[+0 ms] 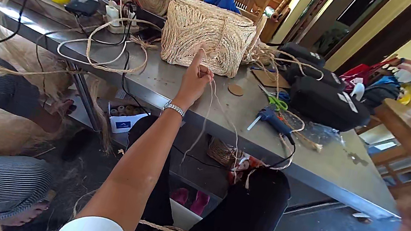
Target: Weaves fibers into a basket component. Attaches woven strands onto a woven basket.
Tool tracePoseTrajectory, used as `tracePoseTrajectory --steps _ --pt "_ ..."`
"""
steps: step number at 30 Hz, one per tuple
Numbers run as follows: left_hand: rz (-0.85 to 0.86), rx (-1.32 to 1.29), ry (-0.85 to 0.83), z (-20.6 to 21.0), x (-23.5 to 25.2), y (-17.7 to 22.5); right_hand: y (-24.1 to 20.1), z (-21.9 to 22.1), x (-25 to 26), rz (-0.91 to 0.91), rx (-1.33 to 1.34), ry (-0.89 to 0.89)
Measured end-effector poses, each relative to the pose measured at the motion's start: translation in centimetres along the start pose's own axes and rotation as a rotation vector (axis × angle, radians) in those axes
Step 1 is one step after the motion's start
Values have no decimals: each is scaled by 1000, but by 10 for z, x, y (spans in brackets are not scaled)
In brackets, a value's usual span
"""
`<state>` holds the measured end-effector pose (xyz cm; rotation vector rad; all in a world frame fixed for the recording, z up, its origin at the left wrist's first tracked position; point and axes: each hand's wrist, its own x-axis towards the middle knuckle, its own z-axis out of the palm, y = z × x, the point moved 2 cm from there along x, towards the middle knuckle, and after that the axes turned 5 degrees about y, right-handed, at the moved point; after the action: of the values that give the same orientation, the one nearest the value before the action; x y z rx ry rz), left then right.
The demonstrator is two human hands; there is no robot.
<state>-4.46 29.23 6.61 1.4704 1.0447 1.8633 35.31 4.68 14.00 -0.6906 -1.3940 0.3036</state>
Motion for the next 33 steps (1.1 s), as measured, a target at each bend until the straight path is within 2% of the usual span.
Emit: tracePoseTrajectory --steps 3,6,9,12,15,19,25,33 --pt "18 -30 -114 1 0 1 18 101 13 -24 -104 -185" --pt "13 -62 -140 0 -1 1 68 198 34 -39 -270 -361" --pt "11 -49 -128 -2 0 2 132 272 52 159 -290 -493" --pt "44 14 -105 -3 2 1 161 312 56 386 -286 -497" --pt "71 44 -101 -4 3 0 174 323 54 421 -264 -445" --pt "68 54 -87 -4 2 1 176 317 56 228 -301 -389" --pt "69 113 -86 -2 1 3 171 311 62 2 -476 -443" --pt "59 233 -88 -1 0 3 174 304 51 -33 -471 -373"
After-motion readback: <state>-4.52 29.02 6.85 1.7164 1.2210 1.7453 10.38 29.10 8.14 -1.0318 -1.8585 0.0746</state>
